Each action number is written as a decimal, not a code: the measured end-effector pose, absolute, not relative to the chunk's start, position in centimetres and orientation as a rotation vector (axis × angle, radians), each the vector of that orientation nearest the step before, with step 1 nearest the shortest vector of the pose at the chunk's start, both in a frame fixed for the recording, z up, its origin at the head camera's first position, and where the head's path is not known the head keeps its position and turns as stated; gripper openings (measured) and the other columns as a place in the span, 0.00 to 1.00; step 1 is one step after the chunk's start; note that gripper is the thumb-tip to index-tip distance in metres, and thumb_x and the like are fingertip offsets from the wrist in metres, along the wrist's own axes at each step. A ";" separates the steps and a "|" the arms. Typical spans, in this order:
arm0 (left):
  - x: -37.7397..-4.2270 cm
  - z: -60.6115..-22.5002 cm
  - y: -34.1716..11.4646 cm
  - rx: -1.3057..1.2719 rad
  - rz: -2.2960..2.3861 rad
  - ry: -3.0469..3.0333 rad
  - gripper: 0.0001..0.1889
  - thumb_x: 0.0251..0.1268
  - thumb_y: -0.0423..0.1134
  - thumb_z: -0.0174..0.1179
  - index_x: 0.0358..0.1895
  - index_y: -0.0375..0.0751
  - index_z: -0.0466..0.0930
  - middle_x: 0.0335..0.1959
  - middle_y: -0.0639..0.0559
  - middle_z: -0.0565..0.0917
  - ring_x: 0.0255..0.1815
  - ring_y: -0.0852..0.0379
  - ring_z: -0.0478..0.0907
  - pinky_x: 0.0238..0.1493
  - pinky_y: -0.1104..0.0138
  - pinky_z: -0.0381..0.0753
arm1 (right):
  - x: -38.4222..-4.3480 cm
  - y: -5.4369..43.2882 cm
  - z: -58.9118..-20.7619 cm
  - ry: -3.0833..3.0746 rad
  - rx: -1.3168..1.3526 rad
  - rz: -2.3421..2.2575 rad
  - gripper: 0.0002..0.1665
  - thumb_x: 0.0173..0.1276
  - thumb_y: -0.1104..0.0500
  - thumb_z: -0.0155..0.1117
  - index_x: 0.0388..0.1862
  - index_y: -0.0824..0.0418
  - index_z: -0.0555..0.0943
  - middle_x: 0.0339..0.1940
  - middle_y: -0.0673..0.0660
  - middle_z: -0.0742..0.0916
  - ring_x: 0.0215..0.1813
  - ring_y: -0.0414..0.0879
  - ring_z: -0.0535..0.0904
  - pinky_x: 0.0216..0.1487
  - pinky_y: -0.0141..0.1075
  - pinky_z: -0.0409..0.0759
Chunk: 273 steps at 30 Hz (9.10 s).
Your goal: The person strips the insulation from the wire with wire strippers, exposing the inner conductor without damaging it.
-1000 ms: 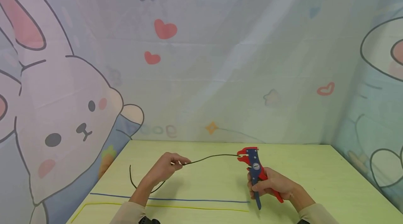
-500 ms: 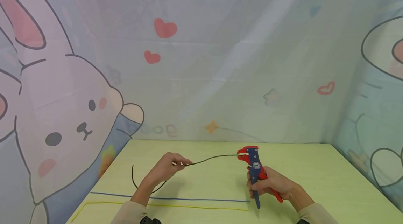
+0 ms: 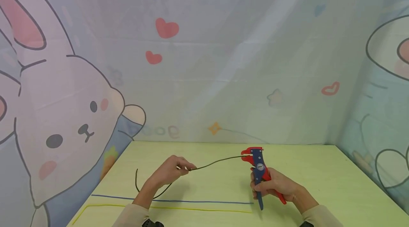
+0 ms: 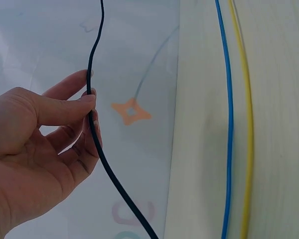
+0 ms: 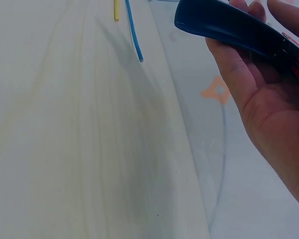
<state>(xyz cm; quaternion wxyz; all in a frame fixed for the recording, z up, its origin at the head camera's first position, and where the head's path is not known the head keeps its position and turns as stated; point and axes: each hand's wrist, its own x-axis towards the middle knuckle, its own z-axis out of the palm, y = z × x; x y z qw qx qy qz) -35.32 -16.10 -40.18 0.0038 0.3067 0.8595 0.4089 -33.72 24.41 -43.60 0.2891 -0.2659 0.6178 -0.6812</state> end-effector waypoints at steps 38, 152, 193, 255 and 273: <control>-34.6 -40.0 -15.5 0.902 1.330 2.760 0.10 0.72 0.39 0.62 0.49 0.41 0.89 0.46 0.51 0.87 0.44 0.53 0.82 0.44 0.60 0.81 | -33.4 23.4 -43.8 1.642 -0.912 -1.860 0.10 0.77 0.68 0.51 0.35 0.58 0.75 0.26 0.48 0.75 0.30 0.45 0.74 0.37 0.38 0.79; -33.9 -43.6 -17.2 0.847 1.158 2.402 0.22 0.50 0.10 0.63 0.51 0.26 0.83 0.33 0.42 0.85 0.35 0.45 0.81 0.33 0.66 0.81 | -33.9 25.7 -42.3 1.483 -0.959 -1.931 0.12 0.78 0.67 0.42 0.49 0.65 0.75 0.39 0.58 0.87 0.41 0.53 0.87 0.51 0.57 0.81; -34.4 -41.8 -18.1 0.962 1.223 2.296 0.25 0.60 0.15 0.57 0.62 0.28 0.77 0.44 0.41 0.86 0.49 0.37 0.81 0.44 0.67 0.81 | -33.9 27.5 -42.6 1.476 -0.913 -1.902 0.13 0.78 0.67 0.39 0.50 0.64 0.73 0.40 0.57 0.86 0.42 0.52 0.85 0.52 0.58 0.80; -33.4 -40.0 -17.7 0.876 1.321 2.706 0.17 0.69 0.21 0.56 0.52 0.39 0.88 0.48 0.46 0.86 0.42 0.50 0.78 0.43 0.61 0.79 | -33.7 26.6 -43.2 1.588 -0.931 -1.776 0.09 0.73 0.69 0.52 0.50 0.65 0.72 0.38 0.58 0.85 0.41 0.52 0.84 0.50 0.57 0.81; -33.7 -40.1 -17.7 0.888 1.307 2.721 0.17 0.69 0.22 0.56 0.52 0.40 0.88 0.48 0.47 0.86 0.41 0.51 0.78 0.42 0.61 0.79 | -33.8 26.8 -43.4 1.552 -0.959 -1.765 0.10 0.74 0.69 0.50 0.51 0.65 0.74 0.39 0.58 0.85 0.42 0.52 0.85 0.51 0.56 0.81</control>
